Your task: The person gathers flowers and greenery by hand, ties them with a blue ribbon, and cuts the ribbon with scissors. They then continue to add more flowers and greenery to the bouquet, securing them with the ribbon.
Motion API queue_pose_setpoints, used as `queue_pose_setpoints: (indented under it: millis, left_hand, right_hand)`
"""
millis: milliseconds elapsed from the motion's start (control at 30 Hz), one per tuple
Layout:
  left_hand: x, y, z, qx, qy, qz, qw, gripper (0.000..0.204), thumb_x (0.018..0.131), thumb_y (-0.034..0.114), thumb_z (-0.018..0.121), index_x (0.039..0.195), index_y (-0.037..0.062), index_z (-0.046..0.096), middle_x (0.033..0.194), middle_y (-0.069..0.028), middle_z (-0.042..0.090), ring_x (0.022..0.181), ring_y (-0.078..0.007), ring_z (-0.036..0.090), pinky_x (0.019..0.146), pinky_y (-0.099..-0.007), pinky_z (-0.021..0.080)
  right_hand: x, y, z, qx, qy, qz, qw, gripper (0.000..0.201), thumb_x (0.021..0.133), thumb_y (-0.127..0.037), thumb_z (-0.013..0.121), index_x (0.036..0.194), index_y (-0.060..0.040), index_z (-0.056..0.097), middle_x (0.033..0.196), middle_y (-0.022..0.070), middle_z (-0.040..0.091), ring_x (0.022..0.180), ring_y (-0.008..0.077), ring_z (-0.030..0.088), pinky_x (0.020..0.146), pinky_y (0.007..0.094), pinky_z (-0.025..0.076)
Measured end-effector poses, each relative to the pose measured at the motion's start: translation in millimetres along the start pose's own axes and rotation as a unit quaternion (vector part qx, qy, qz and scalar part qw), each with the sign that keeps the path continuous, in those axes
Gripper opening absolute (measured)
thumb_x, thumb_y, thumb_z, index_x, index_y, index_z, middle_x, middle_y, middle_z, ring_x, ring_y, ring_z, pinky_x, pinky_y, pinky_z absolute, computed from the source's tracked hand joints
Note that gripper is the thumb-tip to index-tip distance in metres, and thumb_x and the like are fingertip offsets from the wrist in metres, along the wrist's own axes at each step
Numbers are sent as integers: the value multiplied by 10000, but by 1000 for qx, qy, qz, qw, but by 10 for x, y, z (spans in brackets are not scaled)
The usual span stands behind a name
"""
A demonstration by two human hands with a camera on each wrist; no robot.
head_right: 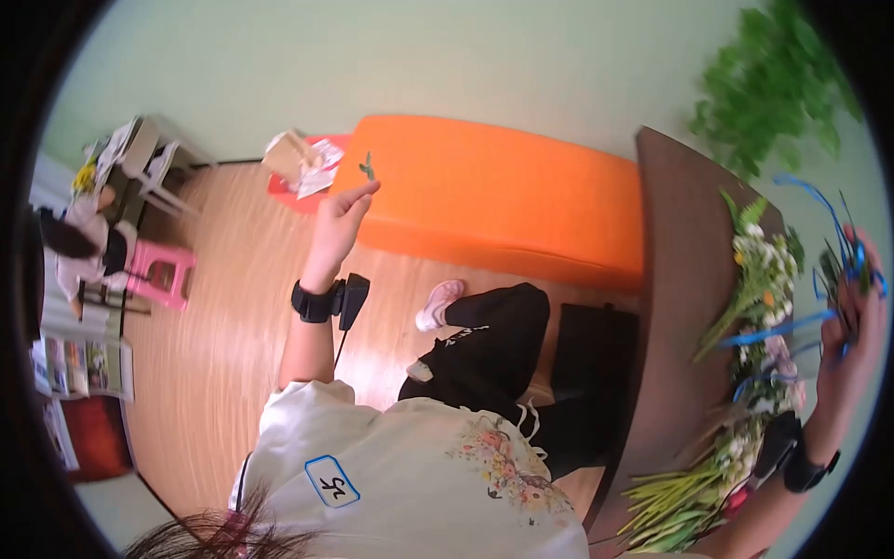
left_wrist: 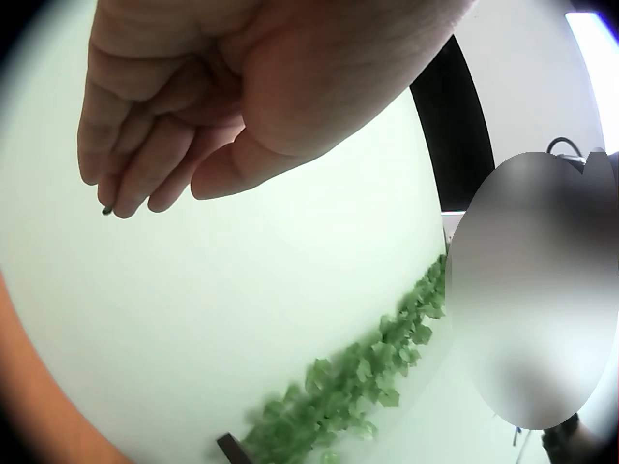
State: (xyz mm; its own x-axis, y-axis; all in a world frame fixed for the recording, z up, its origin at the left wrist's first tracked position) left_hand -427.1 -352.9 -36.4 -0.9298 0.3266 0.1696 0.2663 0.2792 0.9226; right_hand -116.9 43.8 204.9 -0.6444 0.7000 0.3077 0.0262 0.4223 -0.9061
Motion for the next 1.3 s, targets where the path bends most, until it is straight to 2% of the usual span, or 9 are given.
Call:
queue_pose_setpoints:
  millis: [67, 367, 500, 667, 733, 833, 933, 1100, 1300]
  left_hand:
    - [-240, -253, -397, -3, 77, -33, 997, 281, 812, 109, 467, 1035, -47, 535, 790, -58, 609, 713, -67, 520, 643, -221, 410]
    - [-1279, -570, -1314, 57, 236, -162, 956, 279, 800, 118, 475, 1017, -40, 551, 897, -118, 610, 823, -115, 544, 733, -244, 406]
    - [-834, -925, -1272, 74, 191, -110, 973, 258, 781, 141, 482, 954, -12, 595, 817, -85, 616, 720, -127, 544, 643, -267, 422]
    - [156, -2186, -1153, -20, 121, -264, 957, 284, 772, 222, 508, 941, 6, 583, 968, -64, 576, 865, -139, 521, 724, -258, 411]
    - [555, -2819, -1211, 61, 153, -331, 929, 276, 755, 256, 522, 855, 8, 591, 865, -58, 598, 795, -141, 542, 673, -265, 424]
    - [1071, -3457, -1268, 141, 177, -302, 926, 251, 738, 269, 527, 765, 31, 604, 761, -66, 611, 692, -147, 560, 626, -285, 435]
    - [1437, -3751, -1379, 285, 190, -333, 879, 217, 725, 253, 527, 733, 61, 628, 696, -77, 612, 619, -151, 565, 601, -294, 438]
    - [1834, -4243, -1671, 149, 286, -340, 884, 268, 655, 250, 596, 771, 12, 636, 739, -176, 612, 696, -258, 605, 649, -340, 457]
    - [2282, -4453, -1835, -118, 359, -359, 853, 178, 696, 108, 568, 821, 9, 646, 754, -76, 629, 664, -151, 588, 565, -232, 458]
  right_hand:
    - [232, -66, 811, 51, -51, 3, 997, 361, 877, -236, 334, 1162, -34, 425, 589, -93, 248, 480, -16, 176, 391, 144, 121]
    - [198, 84, 2133, 129, -298, -15, 946, 320, 873, -249, 368, 1096, -40, 462, 578, -96, 265, 462, -25, 187, 373, 139, 124]
    - [203, 305, 2336, 124, -306, -4, 944, 301, 867, -237, 381, 1073, -37, 470, 585, -93, 288, 447, -27, 199, 363, 139, 132]
    - [448, 616, 2752, 115, -365, 43, 923, 271, 839, -193, 390, 1033, -34, 494, 603, -91, 367, 425, -25, 210, 352, 144, 114]
    - [605, 690, 3087, 100, -393, 64, 912, 270, 809, -127, 376, 1030, -26, 493, 636, -67, 414, 444, -18, 241, 383, 130, 262]
    - [941, 983, 3566, 78, -400, 98, 908, 300, 757, -51, 348, 1018, -4, 490, 724, -17, 464, 523, 4, 333, 705, 235, 456]
    - [1334, 1266, 4019, 51, -391, 100, 913, 295, 754, -43, 341, 1003, 3, 491, 765, -5, 481, 567, 24, 395, 664, 222, 454]
    - [1714, 1544, 4546, 8, -416, 159, 895, 300, 741, -38, 327, 983, -11, 502, 773, 23, 514, 596, 50, 467, 540, 186, 419]
    - [1991, 1499, 4945, -37, -417, 218, 882, 269, 759, -50, 342, 971, -32, 505, 744, 8, 510, 505, 20, 437, 335, 159, 217]
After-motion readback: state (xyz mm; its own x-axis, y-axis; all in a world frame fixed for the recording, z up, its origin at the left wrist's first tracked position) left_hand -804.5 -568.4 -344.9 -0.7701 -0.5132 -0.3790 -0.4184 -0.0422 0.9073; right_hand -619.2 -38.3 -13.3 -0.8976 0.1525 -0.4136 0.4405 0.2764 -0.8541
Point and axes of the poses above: each hand's wrist, its own x-axis towards the middle knuckle, its own z-axis out of the palm, y = z × x, the point moved 6 cm from there along x, towards the middle knuckle
